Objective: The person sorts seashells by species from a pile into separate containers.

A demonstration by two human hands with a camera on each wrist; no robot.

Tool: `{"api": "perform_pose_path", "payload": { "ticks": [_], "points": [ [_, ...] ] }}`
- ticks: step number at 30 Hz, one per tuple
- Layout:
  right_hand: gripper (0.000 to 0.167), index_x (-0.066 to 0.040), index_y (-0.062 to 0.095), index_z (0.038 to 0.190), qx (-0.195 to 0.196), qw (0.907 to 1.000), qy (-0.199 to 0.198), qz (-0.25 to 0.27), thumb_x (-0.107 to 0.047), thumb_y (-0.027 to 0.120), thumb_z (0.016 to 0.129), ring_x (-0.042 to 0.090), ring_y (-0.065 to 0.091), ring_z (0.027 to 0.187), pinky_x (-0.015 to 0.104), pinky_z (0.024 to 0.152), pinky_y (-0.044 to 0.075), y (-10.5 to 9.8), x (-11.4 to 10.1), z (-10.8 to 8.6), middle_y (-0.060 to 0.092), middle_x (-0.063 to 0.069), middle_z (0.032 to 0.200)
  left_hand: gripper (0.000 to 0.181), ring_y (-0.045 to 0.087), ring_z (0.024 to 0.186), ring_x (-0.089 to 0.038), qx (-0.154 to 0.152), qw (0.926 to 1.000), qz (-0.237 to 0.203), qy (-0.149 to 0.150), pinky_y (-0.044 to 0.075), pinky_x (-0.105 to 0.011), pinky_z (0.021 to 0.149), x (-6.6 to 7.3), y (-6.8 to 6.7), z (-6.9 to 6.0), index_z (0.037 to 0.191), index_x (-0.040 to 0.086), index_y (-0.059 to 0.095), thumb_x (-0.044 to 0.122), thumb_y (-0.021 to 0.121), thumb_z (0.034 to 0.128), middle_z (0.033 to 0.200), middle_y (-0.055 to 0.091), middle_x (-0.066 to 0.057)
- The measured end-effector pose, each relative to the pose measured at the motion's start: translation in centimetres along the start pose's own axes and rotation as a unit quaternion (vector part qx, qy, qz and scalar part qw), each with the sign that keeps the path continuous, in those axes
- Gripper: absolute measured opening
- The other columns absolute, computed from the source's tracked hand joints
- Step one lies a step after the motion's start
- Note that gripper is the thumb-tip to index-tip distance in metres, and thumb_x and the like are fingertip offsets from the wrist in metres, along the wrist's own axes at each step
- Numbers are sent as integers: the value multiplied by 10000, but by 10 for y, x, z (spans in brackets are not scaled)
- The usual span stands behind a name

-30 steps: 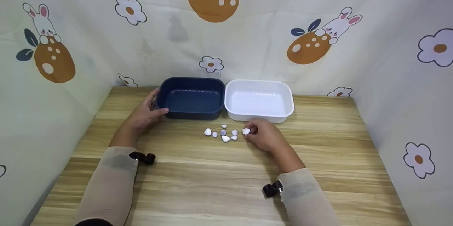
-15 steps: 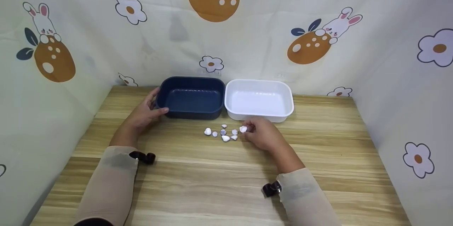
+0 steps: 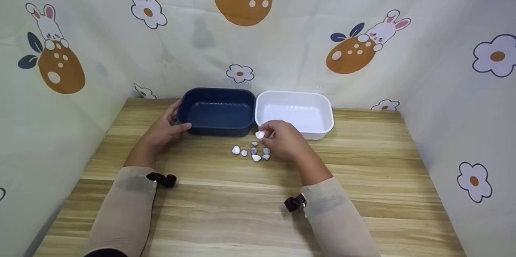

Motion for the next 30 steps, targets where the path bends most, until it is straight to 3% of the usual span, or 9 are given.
{"api": "perform_pose_path", "payload": {
  "ticks": [17,30],
  "points": [
    [297,-104,757,1230,-167,9984,-112,529,-157,793,939,188,645,906,302,831,513,17,-41,52,712,12,1001,1030,169,1684,-303,97,9997,205,17,142,-485,1381,1,0,0,1722,234,217,209,855,914,1795,231,-82],
    [309,-82,749,1244,-78,9966,-123,809,-144,779,943,138,629,885,259,812,516,28,-54,73,708,19,995,1069,167,1683,-275,35,10000,-19,23,138,-456,1382,1,2,0,1726,243,200,212,874,896,1798,232,-53]
  ]
}}
Point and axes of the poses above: each hand's wrist, its own z-axis towards the middle knuckle, its own y-axis out of the palm, x = y × z, the point moved 5 cm from there along z, towards the middle knuckle
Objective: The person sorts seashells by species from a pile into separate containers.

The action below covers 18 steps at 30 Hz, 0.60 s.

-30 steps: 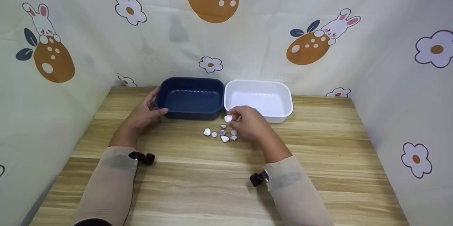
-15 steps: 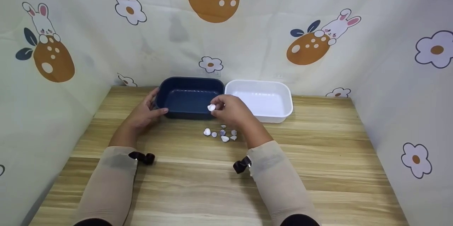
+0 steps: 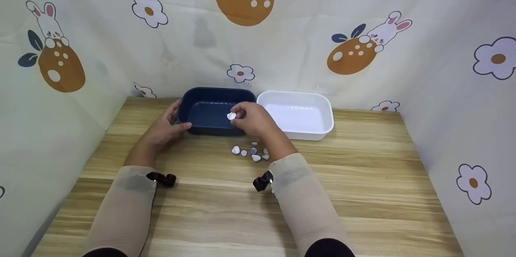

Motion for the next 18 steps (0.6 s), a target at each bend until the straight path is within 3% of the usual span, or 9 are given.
{"api": "perform_pose_path", "payload": {
  "ticks": [8,18],
  "points": [
    [348,-53,734,1276,-1,10000,24,3,-159,790,949,158,634,902,277,806,527,3,2,7,710,39,1029,1062,173,1682,-290,28,9999,101,22,137,-463,1382,1,-2,-1,1723,235,213,241,877,893,1799,232,-57],
    [376,-67,737,1305,-20,9998,74,-165,-204,769,956,173,643,900,314,836,525,1,6,-7,735,47,1037,1054,206,1673,-299,75,9997,140,188,150,-471,1380,-2,-1,1,1717,202,225,208,878,889,1789,259,-85]
  ]
}}
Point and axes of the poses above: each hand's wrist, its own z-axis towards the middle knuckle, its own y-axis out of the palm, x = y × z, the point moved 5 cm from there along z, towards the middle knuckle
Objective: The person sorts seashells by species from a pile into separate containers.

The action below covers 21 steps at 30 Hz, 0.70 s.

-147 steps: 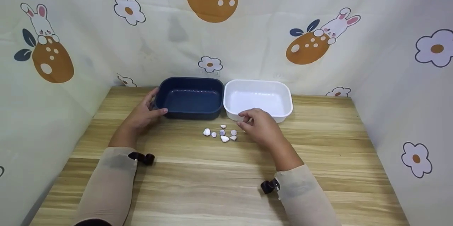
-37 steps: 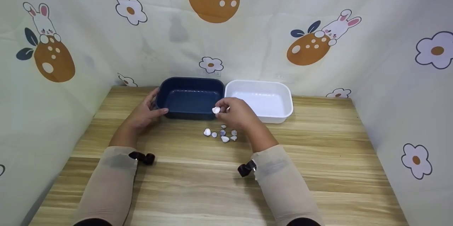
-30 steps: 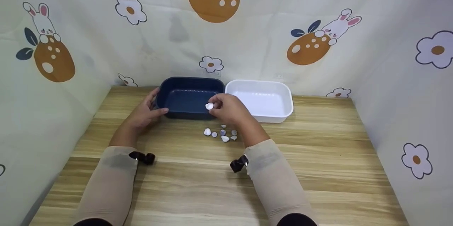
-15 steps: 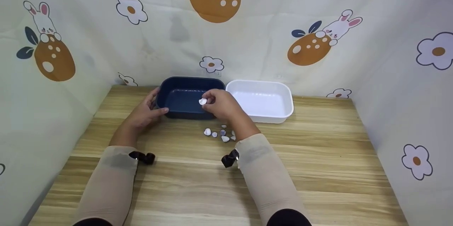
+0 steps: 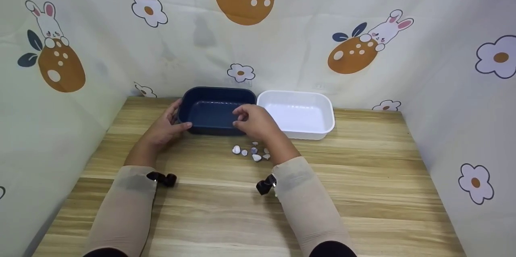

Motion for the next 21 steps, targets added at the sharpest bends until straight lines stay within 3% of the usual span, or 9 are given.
{"api": "perform_pose_path", "payload": {
  "ticks": [10,21],
  "points": [
    [292,-125,765,1244,100,9999,-59,23,-179,786,958,189,646,855,311,794,516,-9,9,-26,732,18,988,1042,207,1670,-295,26,10000,12,-29,131,-484,1381,0,0,1,1711,216,244,208,879,885,1785,274,-74],
    [319,-88,767,1250,159,9996,-138,-179,-183,792,947,144,636,861,283,801,524,-23,26,-60,750,40,1012,1041,205,1673,-309,-33,9999,31,-107,155,-483,1379,1,0,-1,1717,233,224,230,871,901,1790,261,-77]
  ]
}}
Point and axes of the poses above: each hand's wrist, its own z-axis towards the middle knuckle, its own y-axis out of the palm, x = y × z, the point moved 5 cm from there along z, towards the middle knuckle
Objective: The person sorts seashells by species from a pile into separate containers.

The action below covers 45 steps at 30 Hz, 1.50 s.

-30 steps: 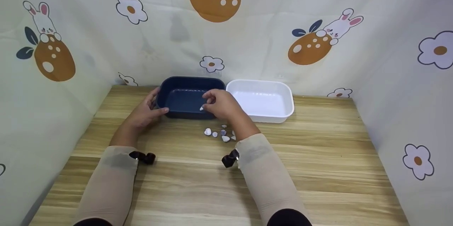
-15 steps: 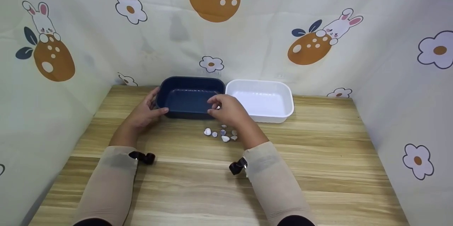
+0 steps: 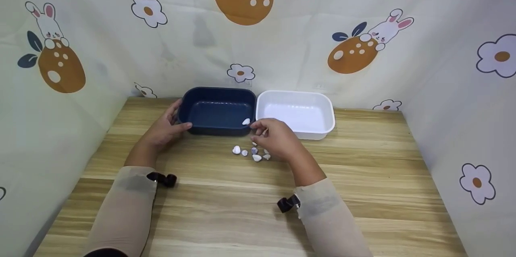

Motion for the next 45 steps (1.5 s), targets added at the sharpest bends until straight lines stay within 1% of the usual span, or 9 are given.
{"api": "perform_pose_path", "payload": {
  "ticks": [10,17,24,31,34,36,38,41,45],
  "points": [
    [306,-88,772,1240,-165,9996,-17,-220,-114,789,936,156,662,904,307,859,552,-9,15,-15,772,57,1027,1057,167,1685,-303,-18,9998,-73,-157,176,-468,1375,-3,-2,2,1723,244,211,238,873,899,1803,220,-63],
    [329,-54,760,1254,-383,9990,-21,-234,-139,801,939,162,671,923,306,858,557,-6,22,-15,770,59,1031,1083,171,1683,-305,-3,9999,-141,-76,175,-467,1375,-3,-1,2,1724,227,210,235,891,882,1797,235,-80],
    [277,-52,768,1181,-756,9970,38,-186,-161,815,931,155,661,894,298,821,551,0,32,-17,754,50,977,1078,221,1666,-293,3,9995,-301,-22,190,-466,1370,-2,0,2,1719,218,224,206,895,875,1774,294,-92],
    [248,-66,779,1148,-1114,9934,57,-259,-104,810,904,140,661,895,324,844,563,6,41,-17,758,29,963,1070,189,1676,-285,-14,9997,-220,-105,159,-473,1378,-2,-1,1,1723,228,211,208,881,889,1785,267,-83],
    [207,-99,796,1110,-1185,9921,13,-420,-133,820,907,124,650,871,309,823,549,8,45,-16,757,-5,938,1075,201,1671,-288,-41,9994,-310,-127,240,-497,1352,-3,0,1,1723,252,212,213,885,885,1779,282,-77],
    [182,-116,802,1083,-1225,9913,-2,-487,-150,825,906,115,633,850,289,794,532,9,47,-15,744,-24,916,1068,225,1662,-286,-34,9995,-318,-55,253,-497,1345,-4,0,1,1718,261,228,229,891,880,1766,312,-69],
    [166,-120,802,1062,-1268,9906,-3,-510,-149,829,900,112,626,835,274,771,521,11,49,-15,737,-26,899,1060,233,1657,-286,-33,9995,-321,-33,243,-502,1348,-5,0,1,1716,264,234,224,887,883,1760,322,-68],
    [161,-122,800,1045,-1342,9898,12,-468,-140,838,889,101,620,815,252,744,514,13,52,-15,734,-21,886,1048,231,1659,-286,5,9997,-230,-28,165,-488,1372,-5,-1,1,1712,258,246,235,886,882,1760,323,-66],
    [176,-128,801,1052,-1421,9889,82,-420,-143,850,883,95,615,812,239,732,506,16,56,-14,732,-14,890,1060,223,1660,-289,13,9997,-214,-116,206,-499,1362,-5,-1,0,1715,274,237,239,886,878,1767,306,-69]
  ]
}}
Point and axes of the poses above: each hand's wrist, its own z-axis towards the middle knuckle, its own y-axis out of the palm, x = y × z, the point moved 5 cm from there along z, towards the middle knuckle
